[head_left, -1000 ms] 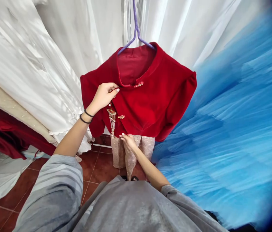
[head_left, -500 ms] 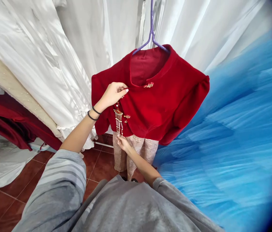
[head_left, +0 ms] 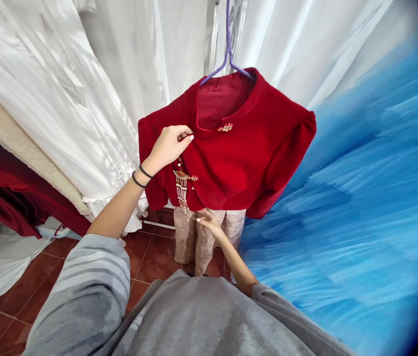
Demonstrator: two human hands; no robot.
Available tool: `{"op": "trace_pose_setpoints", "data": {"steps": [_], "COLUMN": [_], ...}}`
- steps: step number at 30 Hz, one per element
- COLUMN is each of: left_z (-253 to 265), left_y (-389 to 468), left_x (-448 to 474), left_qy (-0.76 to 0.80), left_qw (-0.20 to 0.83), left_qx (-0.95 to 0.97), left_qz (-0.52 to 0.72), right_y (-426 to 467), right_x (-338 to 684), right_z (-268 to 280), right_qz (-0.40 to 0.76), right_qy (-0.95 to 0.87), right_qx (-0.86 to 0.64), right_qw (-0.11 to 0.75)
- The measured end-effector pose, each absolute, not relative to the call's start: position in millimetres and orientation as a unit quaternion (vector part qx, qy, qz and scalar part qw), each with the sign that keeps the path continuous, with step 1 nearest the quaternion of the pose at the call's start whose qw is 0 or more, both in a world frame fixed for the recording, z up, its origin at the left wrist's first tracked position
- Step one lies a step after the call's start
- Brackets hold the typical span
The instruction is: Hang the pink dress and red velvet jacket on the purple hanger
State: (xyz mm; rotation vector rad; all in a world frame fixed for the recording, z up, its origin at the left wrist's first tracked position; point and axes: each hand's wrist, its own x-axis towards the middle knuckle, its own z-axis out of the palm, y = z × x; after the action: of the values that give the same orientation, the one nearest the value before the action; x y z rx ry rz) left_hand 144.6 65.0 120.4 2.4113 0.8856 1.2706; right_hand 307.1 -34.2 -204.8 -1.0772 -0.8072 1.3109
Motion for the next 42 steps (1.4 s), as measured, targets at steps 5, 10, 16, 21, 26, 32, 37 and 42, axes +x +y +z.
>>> {"op": "trace_pose_setpoints", "data": {"steps": [5,10,16,21,26,32,37,42], "left_z": [122.2,120.2,117.9,116.2,115.9,114.8,112.0,113.0], "left_y": [55.2,56.3,52.2,50.7,51.5,51.3,46.4,34.1], "left_x": [148.1,156.0,154.8,155.2,153.8,147.5,141.1,137.2], "left_qy": [0.347,0.393,0.398,0.399,0.399,0.376,0.373,0.38], "left_qw": [0.071,0.031,0.016,0.02,0.041,0.078,0.05,-0.059], "left_qx": [0.839,0.837,0.837,0.838,0.833,0.833,0.836,0.851], "left_qz": [0.413,0.379,0.375,0.372,0.381,0.398,0.399,0.357], "right_y": [-49.2,-41.4,-67.9,-73.4,-29.8,-30.6,-46.5,-38.6], "right_x": [369.4,386.2,384.9,367.0,339.3,330.6,332.7,335.9], "right_z": [-194.3,-190.1,-174.2,-141.6,-97.8,-76.6,-44.4,46.3], "right_qz": [0.471,0.41,0.319,-0.047,-0.099,-0.062,-0.075,-0.223], "right_qy": [-0.246,-0.223,-0.245,-0.368,-0.599,-0.598,-0.589,-0.617], "right_qx": [-0.453,-0.497,-0.611,-0.704,-0.705,-0.71,-0.698,-0.599], "right_qw": [0.716,0.731,0.682,0.606,0.366,0.368,0.4,0.459]}}
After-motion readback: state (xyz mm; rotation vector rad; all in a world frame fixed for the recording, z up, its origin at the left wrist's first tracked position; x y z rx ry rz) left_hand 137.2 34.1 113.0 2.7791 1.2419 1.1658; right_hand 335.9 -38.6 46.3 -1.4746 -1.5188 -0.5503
